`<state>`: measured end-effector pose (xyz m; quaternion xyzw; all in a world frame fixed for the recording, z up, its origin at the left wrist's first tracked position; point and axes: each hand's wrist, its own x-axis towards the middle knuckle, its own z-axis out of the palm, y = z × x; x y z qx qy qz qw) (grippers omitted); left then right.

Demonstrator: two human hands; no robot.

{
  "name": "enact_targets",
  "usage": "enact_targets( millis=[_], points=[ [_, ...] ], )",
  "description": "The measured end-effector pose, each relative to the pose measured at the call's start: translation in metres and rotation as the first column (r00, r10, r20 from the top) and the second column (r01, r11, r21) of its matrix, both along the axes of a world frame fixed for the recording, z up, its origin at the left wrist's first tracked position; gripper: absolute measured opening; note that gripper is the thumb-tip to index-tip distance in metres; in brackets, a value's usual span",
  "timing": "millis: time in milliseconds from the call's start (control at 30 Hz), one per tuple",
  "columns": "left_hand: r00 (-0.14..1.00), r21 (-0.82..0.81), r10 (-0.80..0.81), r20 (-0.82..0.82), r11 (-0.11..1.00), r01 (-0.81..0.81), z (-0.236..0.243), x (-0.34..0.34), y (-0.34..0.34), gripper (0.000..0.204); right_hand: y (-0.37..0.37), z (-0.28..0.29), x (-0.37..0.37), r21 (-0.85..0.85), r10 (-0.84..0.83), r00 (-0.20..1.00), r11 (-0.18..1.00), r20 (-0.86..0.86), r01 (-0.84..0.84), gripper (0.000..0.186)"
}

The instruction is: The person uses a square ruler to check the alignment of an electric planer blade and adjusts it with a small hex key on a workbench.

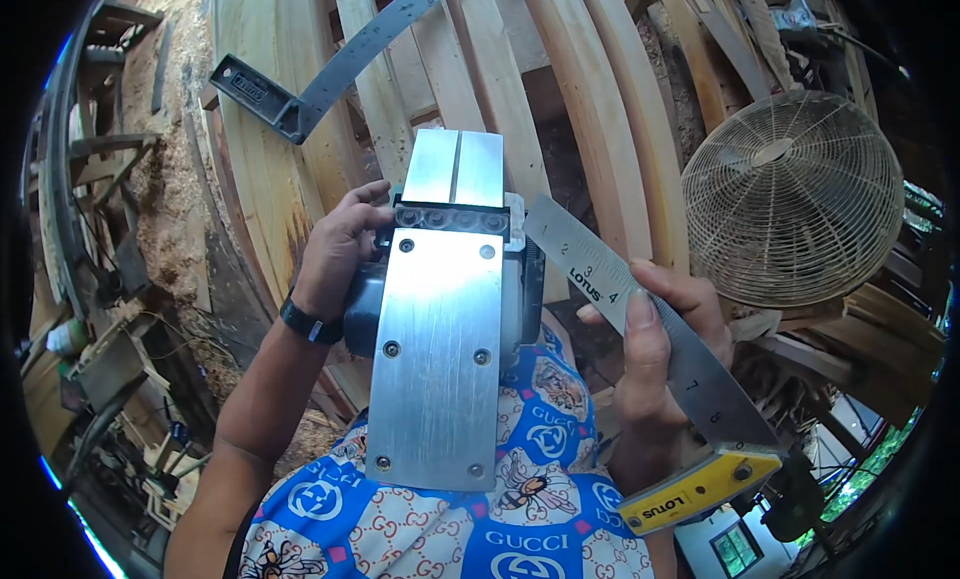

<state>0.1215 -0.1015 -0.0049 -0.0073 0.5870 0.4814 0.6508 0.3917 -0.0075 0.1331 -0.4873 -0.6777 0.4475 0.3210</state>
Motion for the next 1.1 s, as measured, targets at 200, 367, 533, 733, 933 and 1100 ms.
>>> enact_targets(
  millis=[200, 367, 533, 733, 933, 1100],
  points=[
    [0.988, 0.086, 0.030, -0.153, 0.996, -0.016, 0.003, 0.014, 0.003, 0.087, -0.004, -0.009, 0.005, 0.026, 0.057, 0.998, 0.998, 0.015, -0.057, 0.027],
    [0.992, 0.092, 0.043, -0.121, 0.995, -0.032, 0.005, 0.013, 0.001, 0.088, -0.006, -0.009, 0.005, 0.023, 0.081, 0.996, 0.996, -0.033, -0.081, 0.026],
    [0.993, 0.054, -0.032, -0.118, 0.998, 0.038, 0.004, 0.007, -0.001, 0.075, -0.006, -0.010, 0.006, 0.025, 0.135, 0.991, 0.990, 0.008, -0.135, 0.028],
    [0.993, 0.065, 0.027, -0.112, 0.998, -0.020, 0.005, 0.014, -0.001, 0.086, -0.012, -0.009, 0.003, -0.039, 0.028, 1.000, 0.999, 0.005, -0.028, 0.026],
    [0.984, 0.031, -0.023, -0.174, 0.999, 0.029, 0.001, 0.011, -0.002, 0.078, -0.011, -0.010, 0.004, -0.007, 0.074, 0.995, 0.997, 0.070, -0.073, 0.031],
    [0.984, 0.046, -0.023, -0.175, 0.998, 0.031, -0.003, 0.010, -0.002, 0.066, -0.004, -0.011, 0.007, 0.037, 0.130, 0.983, 0.990, 0.134, -0.136, 0.027]
  ],
)
